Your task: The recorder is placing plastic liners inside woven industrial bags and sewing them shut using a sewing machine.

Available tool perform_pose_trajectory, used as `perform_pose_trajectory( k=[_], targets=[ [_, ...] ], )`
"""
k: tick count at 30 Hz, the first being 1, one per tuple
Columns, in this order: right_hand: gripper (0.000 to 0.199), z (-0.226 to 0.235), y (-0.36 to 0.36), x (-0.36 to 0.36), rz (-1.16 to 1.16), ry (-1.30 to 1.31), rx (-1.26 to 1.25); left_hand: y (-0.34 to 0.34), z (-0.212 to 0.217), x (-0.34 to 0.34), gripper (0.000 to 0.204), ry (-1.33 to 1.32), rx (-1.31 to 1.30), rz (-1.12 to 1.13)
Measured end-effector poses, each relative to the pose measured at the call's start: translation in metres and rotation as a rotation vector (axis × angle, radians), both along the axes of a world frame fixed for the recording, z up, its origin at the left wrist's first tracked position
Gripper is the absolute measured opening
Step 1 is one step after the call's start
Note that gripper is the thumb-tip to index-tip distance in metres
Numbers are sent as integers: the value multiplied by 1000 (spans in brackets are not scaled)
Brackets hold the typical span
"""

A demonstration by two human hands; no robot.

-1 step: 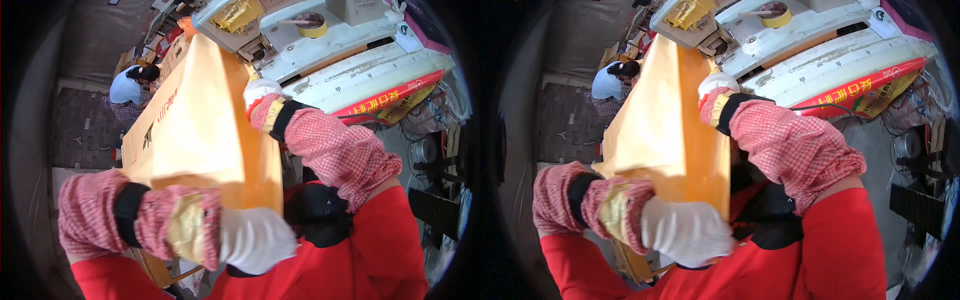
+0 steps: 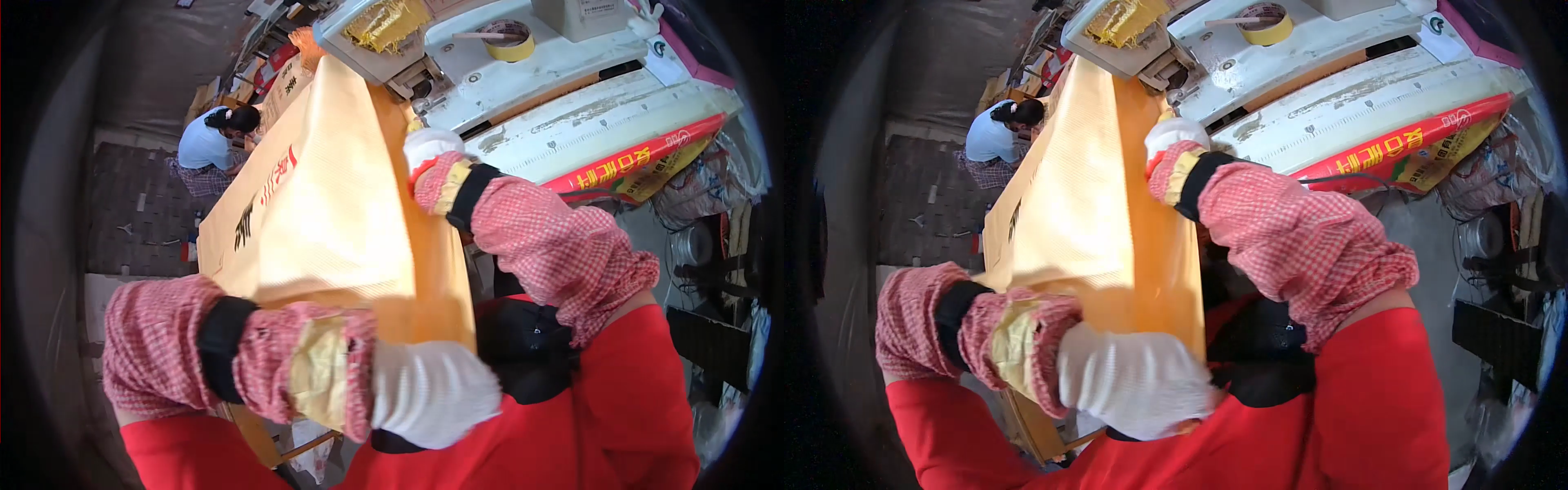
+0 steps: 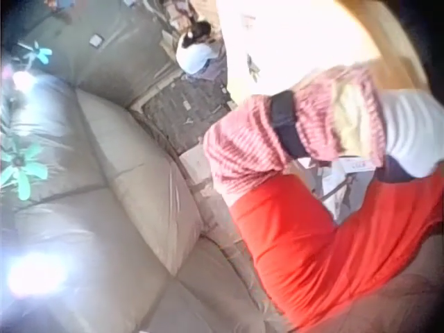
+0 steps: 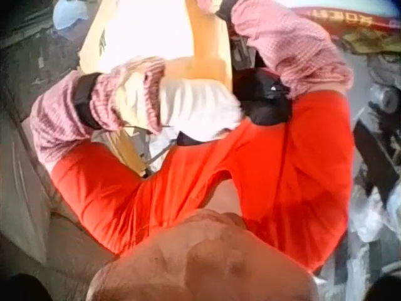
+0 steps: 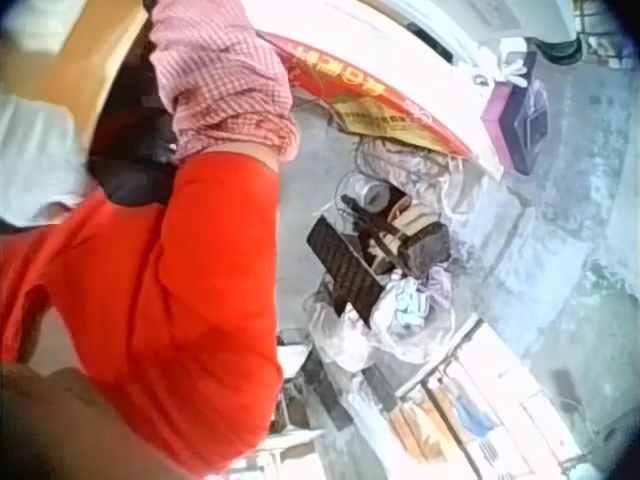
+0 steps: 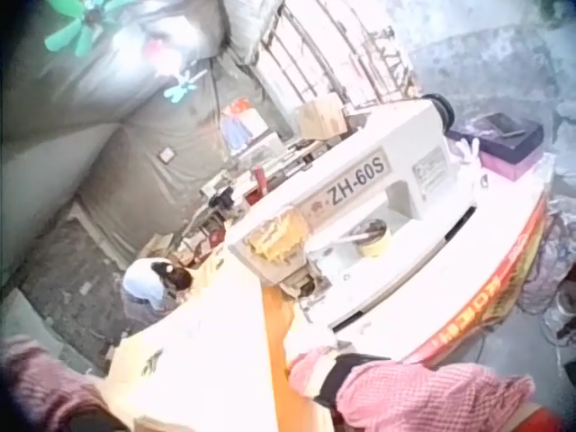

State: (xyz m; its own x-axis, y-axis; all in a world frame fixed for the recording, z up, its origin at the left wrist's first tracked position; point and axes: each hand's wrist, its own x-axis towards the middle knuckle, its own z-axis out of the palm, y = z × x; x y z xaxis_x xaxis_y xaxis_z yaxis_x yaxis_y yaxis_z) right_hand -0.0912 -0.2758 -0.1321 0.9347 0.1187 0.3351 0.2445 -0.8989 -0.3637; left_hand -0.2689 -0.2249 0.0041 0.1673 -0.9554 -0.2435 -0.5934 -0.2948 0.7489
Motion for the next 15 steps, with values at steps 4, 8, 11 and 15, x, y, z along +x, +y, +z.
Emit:
perform_pose_trajectory(
  k=[4, 8, 11, 15],
  targets=[
    [10, -73, -16, 31, 275, -182, 59, -26, -4, 40, 15, -295, -14, -124],
    [25, -36, -42, 36, 668, -18, 274, -39, 13, 164, 20, -979, -230, -301],
    [48, -86, -37, 56, 699, -58, 479, -11, 5, 177, 26, -793, 697, -65],
    [55, -16, -46, 6, 321, 257, 213, 49, -41, 94, 38, -29, 638, -464]
  ],
)
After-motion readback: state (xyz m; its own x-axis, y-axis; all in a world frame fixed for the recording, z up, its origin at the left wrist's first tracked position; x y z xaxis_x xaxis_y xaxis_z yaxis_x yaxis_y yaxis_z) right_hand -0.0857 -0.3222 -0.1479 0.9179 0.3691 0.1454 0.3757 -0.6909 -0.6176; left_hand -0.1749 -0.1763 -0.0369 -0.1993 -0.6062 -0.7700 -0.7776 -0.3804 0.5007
